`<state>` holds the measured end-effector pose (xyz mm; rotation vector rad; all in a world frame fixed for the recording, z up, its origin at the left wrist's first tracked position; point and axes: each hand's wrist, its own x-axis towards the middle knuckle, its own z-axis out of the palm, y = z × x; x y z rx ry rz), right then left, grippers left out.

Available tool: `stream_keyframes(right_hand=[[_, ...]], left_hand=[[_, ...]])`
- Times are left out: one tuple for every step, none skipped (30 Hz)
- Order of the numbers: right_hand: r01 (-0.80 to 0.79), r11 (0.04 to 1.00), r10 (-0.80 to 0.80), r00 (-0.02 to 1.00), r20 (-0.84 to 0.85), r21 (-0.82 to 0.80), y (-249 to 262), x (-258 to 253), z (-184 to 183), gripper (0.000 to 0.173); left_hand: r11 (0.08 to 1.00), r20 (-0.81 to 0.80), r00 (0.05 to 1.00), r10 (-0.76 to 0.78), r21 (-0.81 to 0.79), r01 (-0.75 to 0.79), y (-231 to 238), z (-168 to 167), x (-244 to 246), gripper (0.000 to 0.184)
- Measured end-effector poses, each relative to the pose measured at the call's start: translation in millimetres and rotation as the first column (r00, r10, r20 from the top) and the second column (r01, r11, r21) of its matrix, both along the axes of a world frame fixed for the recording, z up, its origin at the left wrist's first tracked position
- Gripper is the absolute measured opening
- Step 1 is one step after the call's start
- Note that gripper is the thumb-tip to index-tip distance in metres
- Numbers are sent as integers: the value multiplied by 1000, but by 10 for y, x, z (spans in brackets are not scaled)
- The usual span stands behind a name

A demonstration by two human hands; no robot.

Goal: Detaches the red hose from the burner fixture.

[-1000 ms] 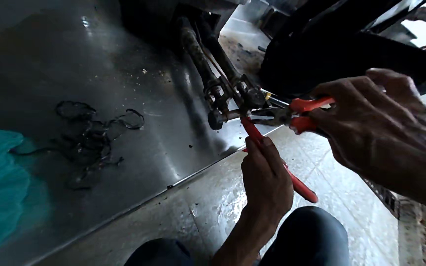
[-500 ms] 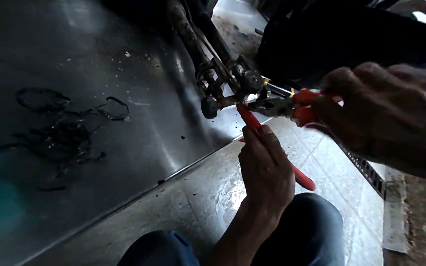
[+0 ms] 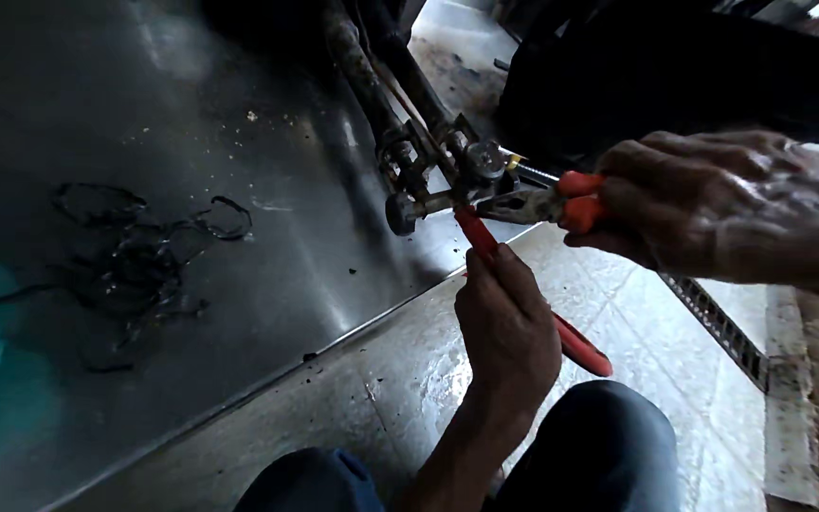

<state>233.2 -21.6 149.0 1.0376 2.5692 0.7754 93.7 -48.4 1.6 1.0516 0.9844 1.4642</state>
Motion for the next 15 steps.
stream_keyframes(right_hand=[[-33,999,33,999,0,-12,46,25,18,46],[-57,998,57,998,-1,-30,87,49,35,46],[-76,996,76,997,0,-50,132,65,56,46],[-89,994,89,996,1,-67,176,73,79,47],[-101,991,102,995,8,-88,219,77,104,49],[-111,988,113,993,15,-106,262,89,123,50],[-120,986,123,992,16,-119,305,102,135,51],[-128,983,131,991,15,-131,346,112,145,51],[-136,981,139,990,12,-141,387,118,153,51],[-152,977,155,988,9,-148,431,121,163,51],[-172,972,176,984,9,-158,476,128,177,51],[-195,966,201,979,16,-170,535,156,189,51],[-235,955,242,970,19,-183,627,234,183,51],[-309,934,311,950,-21,-177,777,400,122,50],[-423,897,404,903,-148,-131,1001,668,-43,49]], left_hand=[[1000,12,1000,8,6,-8,0,-9,11,29],[1000,25,1000,15,12,-15,0,-18,21,30],[1000,35,999,23,17,-23,1,-24,28,30],[999,41,999,25,23,-26,3,-27,31,30],[999,47,999,27,27,-28,3,-31,33,30],[999,50,998,26,33,-27,3,-33,34,30],[999,52,998,24,36,-26,5,-34,35,30],[999,58,998,24,37,-26,6,-34,34,30],[999,63,998,22,39,-25,8,-33,33,30],[999,66,998,20,43,-23,10,-31,32,29],[999,67,998,19,44,-22,11,-29,30,29],[999,69,997,20,42,-22,12,-27,28,29],[999,67,998,22,38,-24,12,-27,27,29],[999,67,998,19,35,-21,11,-28,25,29],[1000,73,997,11,29,-13,8,-27,23,29]])
